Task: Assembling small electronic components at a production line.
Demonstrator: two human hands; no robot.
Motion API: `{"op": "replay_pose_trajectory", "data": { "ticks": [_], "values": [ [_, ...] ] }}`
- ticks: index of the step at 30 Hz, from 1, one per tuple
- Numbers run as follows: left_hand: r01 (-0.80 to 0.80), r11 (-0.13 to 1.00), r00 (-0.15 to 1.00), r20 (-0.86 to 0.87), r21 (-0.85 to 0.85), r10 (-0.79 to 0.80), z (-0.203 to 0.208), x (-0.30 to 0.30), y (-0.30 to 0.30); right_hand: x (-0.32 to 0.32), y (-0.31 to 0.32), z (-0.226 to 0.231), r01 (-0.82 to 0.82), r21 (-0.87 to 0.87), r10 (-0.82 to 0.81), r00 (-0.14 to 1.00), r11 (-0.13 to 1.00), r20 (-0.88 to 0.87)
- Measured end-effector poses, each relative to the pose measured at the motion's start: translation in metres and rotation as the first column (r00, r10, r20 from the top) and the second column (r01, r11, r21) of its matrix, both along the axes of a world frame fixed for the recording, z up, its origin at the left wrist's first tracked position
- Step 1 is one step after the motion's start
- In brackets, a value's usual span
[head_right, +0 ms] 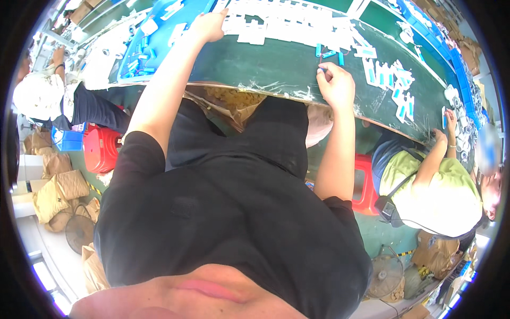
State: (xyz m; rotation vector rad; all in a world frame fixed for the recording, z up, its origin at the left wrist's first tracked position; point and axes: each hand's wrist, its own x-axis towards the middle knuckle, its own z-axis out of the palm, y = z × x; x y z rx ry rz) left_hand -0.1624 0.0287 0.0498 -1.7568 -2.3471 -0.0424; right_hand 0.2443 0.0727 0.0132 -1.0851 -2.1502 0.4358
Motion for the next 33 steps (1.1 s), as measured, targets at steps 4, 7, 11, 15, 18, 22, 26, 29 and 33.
{"op": "replay_pose_trajectory", "data": {
  "ticks": [4, 7, 11, 15, 18, 22, 26, 29, 33],
  "values": [
    [0.095, 0.986, 0.995, -0.055, 0.140, -0.088, 0.004, 0.010, -0.017, 0.002, 0.001, -0.002, 0.009, -0.013, -0.010, 1.000, 1.000, -0.023],
    [0.176, 0.876, 0.983, -0.035, 0.449, -0.180, 0.007, 0.019, -0.033, 0.001, -0.001, -0.001, 0.004, -0.017, -0.004, 1.000, 1.000, -0.026],
    [0.288, 0.721, 0.880, 0.123, 0.630, -0.458, 0.023, 0.097, -0.079, 0.006, 0.000, -0.007, 0.011, -0.007, -0.011, 1.000, 1.000, -0.029],
    [0.212, 0.862, 0.873, 0.307, 0.461, -0.379, -0.008, 0.156, -0.102, 0.003, 0.001, -0.006, -0.001, 0.027, 0.001, 1.000, 1.000, -0.008],
    [0.209, 0.916, 0.886, 0.330, 0.341, -0.326, -0.021, 0.179, -0.112, 0.003, 0.004, -0.010, 0.011, 0.029, -0.011, 1.000, 1.000, -0.004],
    [0.278, 0.873, 0.841, 0.337, 0.400, -0.422, -0.022, 0.175, -0.117, 0.003, 0.001, -0.011, -0.049, 0.088, 0.053, 0.998, 0.995, -0.044],
    [0.453, 0.782, 0.817, 0.153, 0.429, -0.557, -0.009, 0.152, -0.109, 0.005, 0.000, -0.007, -0.102, 0.098, 0.109, 0.991, 0.990, -0.071],
    [0.634, 0.635, 0.662, 0.116, 0.441, -0.741, -0.007, 0.144, -0.103, 0.008, -0.002, -0.003, -0.210, 0.051, 0.214, 0.974, 0.976, -0.072],
    [0.701, 0.675, 0.666, 0.127, 0.231, -0.735, -0.005, 0.144, -0.089, 0.009, 0.000, -0.005, -0.240, 0.077, 0.245, 0.967, 0.968, -0.072]
  ]
}}
